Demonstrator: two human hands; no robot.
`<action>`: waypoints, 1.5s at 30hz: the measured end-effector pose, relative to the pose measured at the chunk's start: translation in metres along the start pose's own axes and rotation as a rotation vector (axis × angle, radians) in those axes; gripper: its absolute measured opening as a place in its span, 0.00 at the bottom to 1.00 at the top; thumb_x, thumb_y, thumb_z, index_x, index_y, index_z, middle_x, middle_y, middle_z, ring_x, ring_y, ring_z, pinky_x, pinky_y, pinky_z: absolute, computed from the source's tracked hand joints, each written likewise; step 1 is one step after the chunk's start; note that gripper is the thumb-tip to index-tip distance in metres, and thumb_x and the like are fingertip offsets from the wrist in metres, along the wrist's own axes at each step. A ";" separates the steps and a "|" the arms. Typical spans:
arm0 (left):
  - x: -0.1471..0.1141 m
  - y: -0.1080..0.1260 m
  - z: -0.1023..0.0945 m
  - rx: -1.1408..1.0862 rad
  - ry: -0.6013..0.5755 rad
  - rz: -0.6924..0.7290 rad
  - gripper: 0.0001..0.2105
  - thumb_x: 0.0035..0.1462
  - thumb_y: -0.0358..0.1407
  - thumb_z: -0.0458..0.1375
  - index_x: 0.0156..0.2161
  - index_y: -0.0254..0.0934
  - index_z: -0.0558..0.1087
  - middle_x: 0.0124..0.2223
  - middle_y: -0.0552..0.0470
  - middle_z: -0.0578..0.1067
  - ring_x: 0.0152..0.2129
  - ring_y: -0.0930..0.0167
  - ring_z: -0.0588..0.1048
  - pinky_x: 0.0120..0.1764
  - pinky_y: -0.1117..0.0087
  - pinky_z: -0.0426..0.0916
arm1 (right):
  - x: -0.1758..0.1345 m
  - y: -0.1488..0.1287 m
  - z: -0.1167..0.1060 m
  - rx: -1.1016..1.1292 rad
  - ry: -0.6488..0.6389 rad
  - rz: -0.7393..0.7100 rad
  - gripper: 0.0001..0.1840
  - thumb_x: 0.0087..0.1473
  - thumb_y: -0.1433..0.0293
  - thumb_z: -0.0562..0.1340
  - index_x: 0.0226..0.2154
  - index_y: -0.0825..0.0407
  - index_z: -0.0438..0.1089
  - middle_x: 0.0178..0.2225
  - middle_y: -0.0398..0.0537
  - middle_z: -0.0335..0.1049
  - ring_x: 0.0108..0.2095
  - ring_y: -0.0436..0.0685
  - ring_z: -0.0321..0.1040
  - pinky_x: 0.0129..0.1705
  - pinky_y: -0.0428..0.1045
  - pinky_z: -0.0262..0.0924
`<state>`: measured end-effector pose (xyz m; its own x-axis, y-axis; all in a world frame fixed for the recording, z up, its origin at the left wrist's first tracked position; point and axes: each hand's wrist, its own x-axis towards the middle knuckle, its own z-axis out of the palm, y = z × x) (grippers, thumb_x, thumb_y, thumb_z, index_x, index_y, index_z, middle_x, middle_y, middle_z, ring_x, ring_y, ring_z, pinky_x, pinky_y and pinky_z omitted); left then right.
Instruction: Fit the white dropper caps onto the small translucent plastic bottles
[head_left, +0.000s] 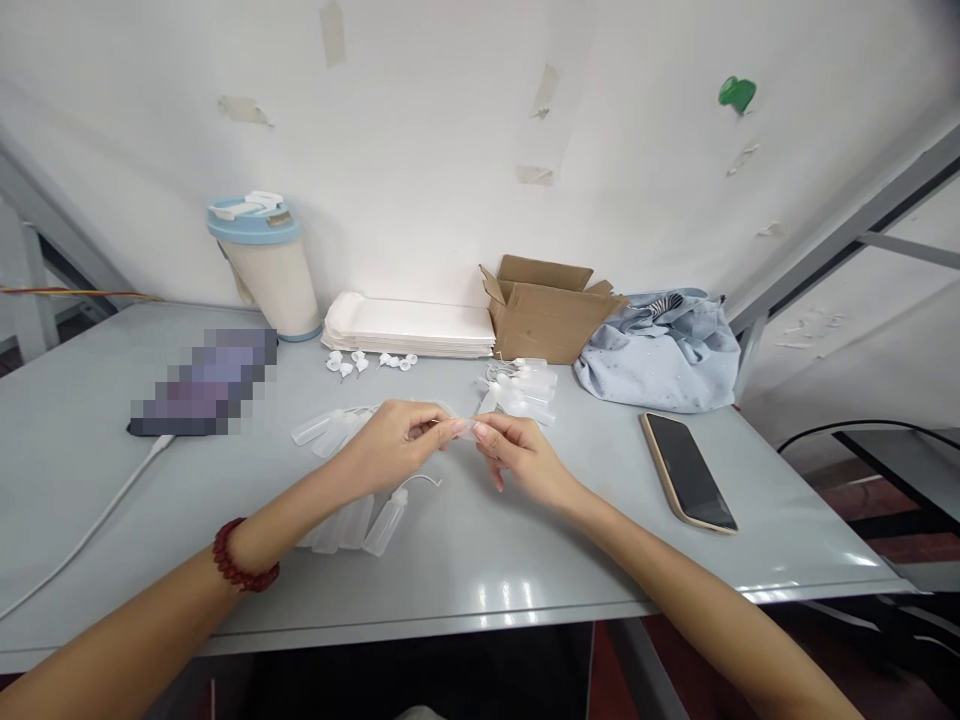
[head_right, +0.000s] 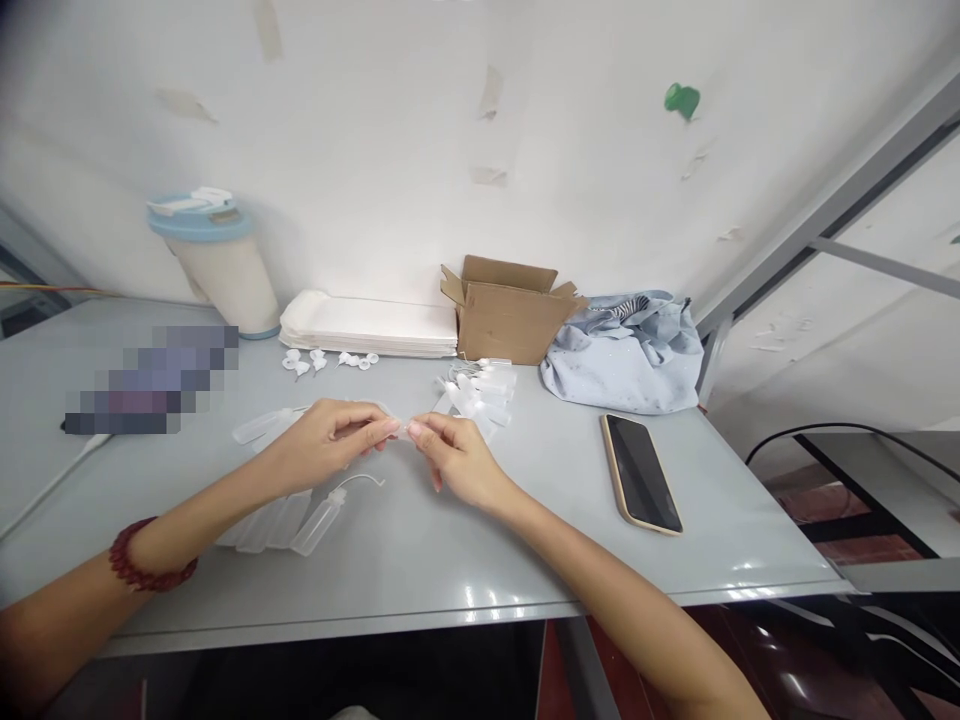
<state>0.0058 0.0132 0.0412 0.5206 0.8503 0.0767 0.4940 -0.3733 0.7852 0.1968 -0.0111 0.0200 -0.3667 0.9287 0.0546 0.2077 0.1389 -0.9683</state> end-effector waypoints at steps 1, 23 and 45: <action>0.002 -0.001 -0.002 0.002 0.010 -0.005 0.19 0.58 0.48 0.50 0.27 0.35 0.71 0.24 0.55 0.71 0.20 0.74 0.65 0.24 0.74 0.59 | 0.000 0.001 -0.001 -0.083 0.043 -0.053 0.19 0.59 0.56 0.54 0.34 0.54 0.70 0.20 0.38 0.53 0.18 0.46 0.53 0.20 0.44 0.53; 0.028 -0.091 -0.069 0.751 0.256 -0.172 0.18 0.54 0.29 0.46 0.46 0.31 0.73 0.50 0.40 0.75 0.50 0.58 0.70 0.53 0.61 0.62 | 0.032 0.054 -0.057 -0.885 0.682 -0.227 0.19 0.59 0.64 0.51 0.45 0.55 0.70 0.34 0.54 0.66 0.38 0.62 0.64 0.41 0.58 0.62; 0.029 -0.081 -0.062 0.812 0.129 -0.301 0.20 0.55 0.27 0.45 0.48 0.25 0.73 0.47 0.36 0.76 0.45 0.59 0.74 0.47 0.65 0.65 | -0.025 0.010 0.056 -0.988 -0.404 -0.686 0.28 0.62 0.53 0.49 0.58 0.51 0.58 0.31 0.45 0.63 0.30 0.52 0.58 0.34 0.47 0.57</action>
<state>-0.0623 0.0911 0.0176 0.2299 0.9722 0.0443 0.9665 -0.2334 0.1063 0.1576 -0.0516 -0.0050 -0.8801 0.4184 0.2244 0.3881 0.9063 -0.1674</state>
